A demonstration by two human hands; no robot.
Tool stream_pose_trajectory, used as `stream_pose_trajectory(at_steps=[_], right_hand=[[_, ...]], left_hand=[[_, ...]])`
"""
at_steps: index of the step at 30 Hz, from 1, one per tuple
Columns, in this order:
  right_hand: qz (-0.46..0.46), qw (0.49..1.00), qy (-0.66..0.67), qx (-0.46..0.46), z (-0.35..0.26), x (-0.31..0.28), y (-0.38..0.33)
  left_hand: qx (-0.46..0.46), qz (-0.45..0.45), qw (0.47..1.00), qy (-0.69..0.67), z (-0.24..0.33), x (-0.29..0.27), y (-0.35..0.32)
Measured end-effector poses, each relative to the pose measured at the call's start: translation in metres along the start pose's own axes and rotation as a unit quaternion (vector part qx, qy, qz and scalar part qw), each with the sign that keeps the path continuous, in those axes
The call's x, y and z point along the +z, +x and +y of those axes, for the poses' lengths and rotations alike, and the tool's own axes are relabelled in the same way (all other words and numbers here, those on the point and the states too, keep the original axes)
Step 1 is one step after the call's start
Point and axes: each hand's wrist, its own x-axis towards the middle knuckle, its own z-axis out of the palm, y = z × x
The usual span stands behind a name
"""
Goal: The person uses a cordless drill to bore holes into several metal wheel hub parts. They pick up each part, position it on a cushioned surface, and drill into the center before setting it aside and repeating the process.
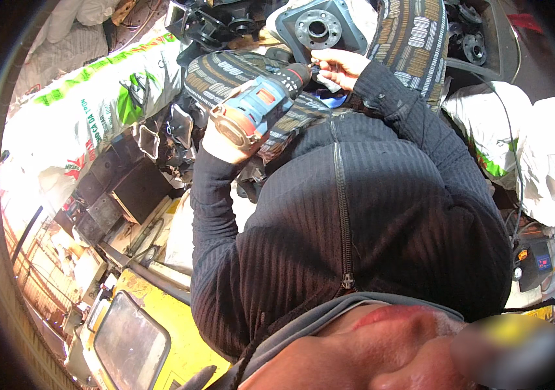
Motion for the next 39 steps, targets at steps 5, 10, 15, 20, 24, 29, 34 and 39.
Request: stream_pose_trajectory(at_steps=[5,10,15,20,24,29,34,39], right_hand=[[-0.019,0.999,-0.02,-0.017,0.008,-0.008,0.009],[0.082,0.995,0.042,-0.033,0.024,-0.03,0.02],[0.196,0.972,-0.009,-0.126,0.025,-0.051,0.037],[0.253,0.934,-0.13,-0.218,0.018,-0.054,0.055],[0.27,0.927,-0.183,-0.185,0.015,-0.056,0.061],[0.266,0.906,-0.235,-0.23,0.017,-0.054,0.059],[0.275,0.872,-0.299,-0.272,0.014,-0.046,0.049],[0.295,0.864,-0.298,-0.28,0.014,-0.042,0.047]], left_hand=[[-0.091,-0.006,0.974,-0.205,0.005,0.004,0.006],[-0.125,0.06,0.99,-0.013,-0.002,0.006,0.022],[-0.164,0.038,0.984,-0.056,-0.018,0.014,0.049],[-0.168,0.043,0.985,0.006,-0.013,0.017,0.075],[-0.116,-0.024,0.993,-0.002,-0.014,0.006,0.087],[-0.124,-0.087,0.988,0.028,-0.019,0.002,0.101],[-0.222,-0.13,0.966,-0.001,-0.019,0.004,0.108],[-0.175,-0.139,0.974,-0.027,-0.016,0.0,0.114]])
